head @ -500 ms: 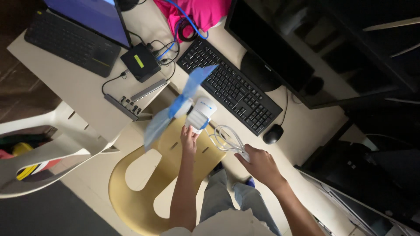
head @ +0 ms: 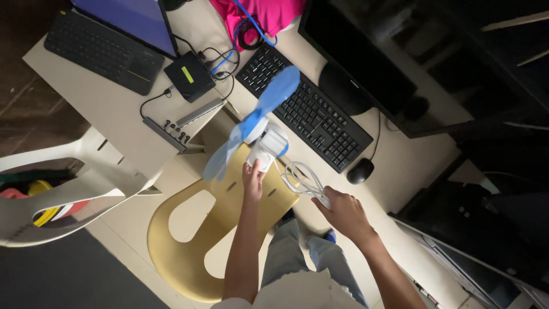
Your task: The person cleans a small blue and white desk fan using a fluffy duster, wiping the blades and body. They then plug the fan into a power strip and move two bottles of cleaning solution to a different location on the desk.
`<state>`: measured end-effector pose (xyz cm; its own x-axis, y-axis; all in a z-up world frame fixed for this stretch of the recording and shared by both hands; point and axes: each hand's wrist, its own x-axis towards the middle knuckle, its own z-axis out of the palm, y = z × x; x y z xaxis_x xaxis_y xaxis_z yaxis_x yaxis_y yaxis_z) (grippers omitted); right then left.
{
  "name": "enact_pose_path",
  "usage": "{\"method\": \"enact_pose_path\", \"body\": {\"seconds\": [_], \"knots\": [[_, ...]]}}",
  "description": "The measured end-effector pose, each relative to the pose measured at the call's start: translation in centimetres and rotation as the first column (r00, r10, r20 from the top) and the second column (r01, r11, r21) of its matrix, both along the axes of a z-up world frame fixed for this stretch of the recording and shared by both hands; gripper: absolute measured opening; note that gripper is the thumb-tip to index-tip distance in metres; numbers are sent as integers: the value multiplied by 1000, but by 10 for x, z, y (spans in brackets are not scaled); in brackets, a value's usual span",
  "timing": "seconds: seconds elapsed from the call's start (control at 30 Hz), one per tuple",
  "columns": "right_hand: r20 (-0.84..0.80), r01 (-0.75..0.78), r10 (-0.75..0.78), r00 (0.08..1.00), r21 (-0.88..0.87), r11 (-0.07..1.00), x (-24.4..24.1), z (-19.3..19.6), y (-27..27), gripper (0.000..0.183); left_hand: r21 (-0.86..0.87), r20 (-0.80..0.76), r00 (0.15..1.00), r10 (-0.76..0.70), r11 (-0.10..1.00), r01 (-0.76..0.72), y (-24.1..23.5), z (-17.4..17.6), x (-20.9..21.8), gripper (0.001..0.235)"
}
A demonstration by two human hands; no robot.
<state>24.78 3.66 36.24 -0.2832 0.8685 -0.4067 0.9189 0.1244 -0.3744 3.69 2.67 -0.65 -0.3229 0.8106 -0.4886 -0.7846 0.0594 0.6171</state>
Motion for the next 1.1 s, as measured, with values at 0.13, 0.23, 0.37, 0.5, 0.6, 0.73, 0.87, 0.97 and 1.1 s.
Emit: {"method": "enact_pose_path", "body": {"seconds": [0.13,0.23,0.37,0.5,0.6,0.73,0.87,0.97,1.1], "knots": [[3,1,-1,1000,17,1000,10,-4,-8,38,-11,36,999,34,999,-34,1,-3,7,49],[23,11,-11,1000,-16,1000,17,-4,-13,37,-10,57,994,98,995,-98,0,2,13,50],[44,9,-7,999,-40,999,23,-9,-18,37,-61,75,994,75,996,-70,1,23,10,52],[59,-4,7,998,-51,999,27,-13,-25,37,-65,79,997,-5,998,10,-1,41,8,55],[61,4,0,998,-66,998,33,-15,-29,36,20,76,997,3,1000,-5,0,35,13,58],[58,11,-8,998,-52,999,41,-12,-33,37,-24,109,993,54,998,-51,2,32,19,59],[78,0,4,997,-50,999,48,-14,-34,38,-5,73,996,59,998,-59,0,37,22,59],[83,8,-4,997,-46,999,51,-14,-35,38,-7,61,996,65,998,-64,1,38,23,62],[63,17,-16,998,-12,1000,58,-16,-40,39,-47,65,997,36,998,-33,-2,40,23,67]]}}
